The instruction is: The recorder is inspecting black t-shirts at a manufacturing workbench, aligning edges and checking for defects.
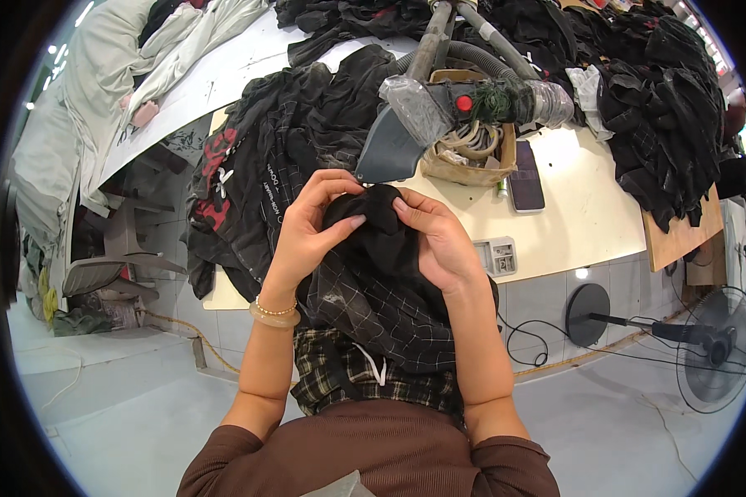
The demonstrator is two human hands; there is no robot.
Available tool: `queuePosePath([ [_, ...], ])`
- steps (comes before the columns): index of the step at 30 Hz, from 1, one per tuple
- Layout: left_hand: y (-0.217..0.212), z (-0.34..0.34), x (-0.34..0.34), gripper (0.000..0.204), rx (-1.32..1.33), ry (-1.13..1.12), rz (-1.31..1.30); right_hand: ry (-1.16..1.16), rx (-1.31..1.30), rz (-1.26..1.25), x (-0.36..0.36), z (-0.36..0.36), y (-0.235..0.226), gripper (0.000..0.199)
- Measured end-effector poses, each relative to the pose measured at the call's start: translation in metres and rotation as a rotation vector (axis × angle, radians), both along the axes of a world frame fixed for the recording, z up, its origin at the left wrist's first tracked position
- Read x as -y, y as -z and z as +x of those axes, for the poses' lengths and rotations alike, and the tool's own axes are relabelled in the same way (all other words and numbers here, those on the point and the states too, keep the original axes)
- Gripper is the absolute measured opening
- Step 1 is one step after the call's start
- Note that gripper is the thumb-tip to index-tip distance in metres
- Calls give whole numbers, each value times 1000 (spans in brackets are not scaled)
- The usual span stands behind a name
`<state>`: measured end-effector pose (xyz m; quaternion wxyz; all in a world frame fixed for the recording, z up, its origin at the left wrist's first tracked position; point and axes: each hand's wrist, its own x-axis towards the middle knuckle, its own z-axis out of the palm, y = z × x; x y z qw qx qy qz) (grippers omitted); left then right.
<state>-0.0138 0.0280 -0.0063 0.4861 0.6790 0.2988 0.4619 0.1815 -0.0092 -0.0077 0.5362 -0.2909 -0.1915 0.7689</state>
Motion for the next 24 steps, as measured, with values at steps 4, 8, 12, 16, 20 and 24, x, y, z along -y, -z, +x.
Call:
queuePosePath([
  [4,-2,4,0,22,-38,-55,31,3,-52,-48,-1,1,1,26],
  [8,2,8,0,16,5,-163,-11,7,-84,-72,-1,2,-1,26],
  [12,1,18,4,15,-6,-268,17,158,182,23,2,-5,-2,20],
  [16,3,26,8,13,-13,-307,86,331,508,222,10,-28,-10,20],
  [20,3,32,11,13,21,-402,99,484,910,368,7,-32,-2,20],
  [24,4,36,13,13,36,-449,155,705,1210,454,4,-33,10,19],
])
